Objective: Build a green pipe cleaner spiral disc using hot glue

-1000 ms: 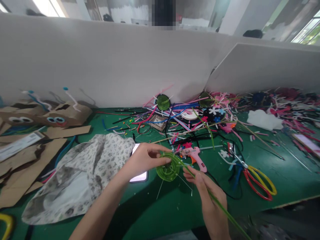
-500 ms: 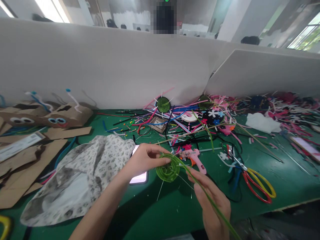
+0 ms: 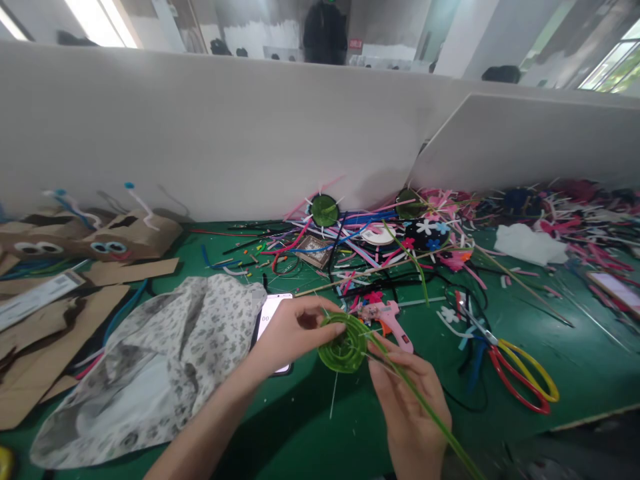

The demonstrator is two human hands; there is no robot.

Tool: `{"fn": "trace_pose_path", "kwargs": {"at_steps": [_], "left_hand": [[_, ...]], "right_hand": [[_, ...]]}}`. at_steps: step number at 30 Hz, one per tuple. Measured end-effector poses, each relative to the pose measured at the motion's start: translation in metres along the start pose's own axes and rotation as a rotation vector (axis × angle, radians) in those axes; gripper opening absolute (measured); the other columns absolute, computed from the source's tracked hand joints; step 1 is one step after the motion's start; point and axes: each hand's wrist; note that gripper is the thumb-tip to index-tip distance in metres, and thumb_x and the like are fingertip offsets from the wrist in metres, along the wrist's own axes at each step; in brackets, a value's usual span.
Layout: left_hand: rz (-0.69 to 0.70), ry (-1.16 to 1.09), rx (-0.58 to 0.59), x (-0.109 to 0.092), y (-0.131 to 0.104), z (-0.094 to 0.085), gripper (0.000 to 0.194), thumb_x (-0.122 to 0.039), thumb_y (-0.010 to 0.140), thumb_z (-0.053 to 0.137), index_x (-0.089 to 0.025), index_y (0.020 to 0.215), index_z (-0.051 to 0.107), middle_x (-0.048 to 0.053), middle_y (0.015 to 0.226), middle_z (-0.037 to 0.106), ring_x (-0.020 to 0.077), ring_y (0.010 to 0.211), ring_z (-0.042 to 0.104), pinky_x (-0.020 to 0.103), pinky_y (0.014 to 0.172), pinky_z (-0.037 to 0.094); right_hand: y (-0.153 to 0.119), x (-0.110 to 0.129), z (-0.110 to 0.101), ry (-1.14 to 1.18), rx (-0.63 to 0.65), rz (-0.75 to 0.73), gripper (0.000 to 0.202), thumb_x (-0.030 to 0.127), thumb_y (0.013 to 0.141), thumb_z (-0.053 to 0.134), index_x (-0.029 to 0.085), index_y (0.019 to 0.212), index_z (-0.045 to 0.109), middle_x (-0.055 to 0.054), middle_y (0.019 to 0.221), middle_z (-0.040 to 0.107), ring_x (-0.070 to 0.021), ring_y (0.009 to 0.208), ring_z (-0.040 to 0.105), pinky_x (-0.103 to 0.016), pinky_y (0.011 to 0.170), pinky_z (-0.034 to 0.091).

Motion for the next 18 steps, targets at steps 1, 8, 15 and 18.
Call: {"fn": "trace_pose_path", "kwargs": {"at_steps": [1,8,15,18], "left_hand": [[0.0,-0.001,-0.011,0.0,0.0,0.002,0.019,-0.031,0.076,0.073,-0.014,0.086,0.072,-0.003,0.057,0.052,0.0075,0.05,0.043,0.018,0.046,0.034],[0.082,-0.061,-0.036,0.009,0.006,0.014,0.012,-0.026,0.081,0.068,-0.016,0.087,0.072,0.005,0.089,0.07,0.0174,0.082,0.064,0.022,0.065,0.052],[0.074,-0.234,0.017,0.016,0.007,0.018,0.022,-0.023,0.08,0.071,-0.02,0.102,0.074,0.006,0.101,0.073,0.0198,0.093,0.067,0.027,0.083,0.054],[0.021,-0.284,0.047,0.015,0.006,0.017,0.026,-0.027,0.077,0.075,-0.019,0.102,0.074,0.006,0.101,0.074,0.022,0.093,0.069,0.029,0.082,0.055]], "right_hand": [[0.002,0.0,0.001,0.008,-0.026,0.014,0.016,0.019,0.08,0.07,0.02,0.094,0.061,-0.01,0.109,0.07,-0.0241,0.094,0.071,-0.03,0.074,0.062],[0.013,-0.002,0.008,-0.017,-0.115,0.112,0.015,0.025,0.077,0.074,0.018,0.082,0.062,-0.01,0.098,0.073,-0.0196,0.072,0.073,-0.022,0.06,0.061],[0.02,-0.006,0.01,-0.019,-0.114,0.163,0.018,0.031,0.077,0.074,0.017,0.083,0.065,-0.007,0.089,0.073,-0.0191,0.07,0.072,-0.023,0.06,0.061],[0.022,-0.008,0.01,-0.028,-0.122,0.2,0.021,0.033,0.076,0.074,0.017,0.085,0.066,-0.006,0.086,0.073,-0.0177,0.065,0.071,-0.024,0.058,0.061]]}}
Point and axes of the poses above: each hand's wrist, its own y-axis towards the middle knuckle, its own z-axis out of the palm, x = y × z
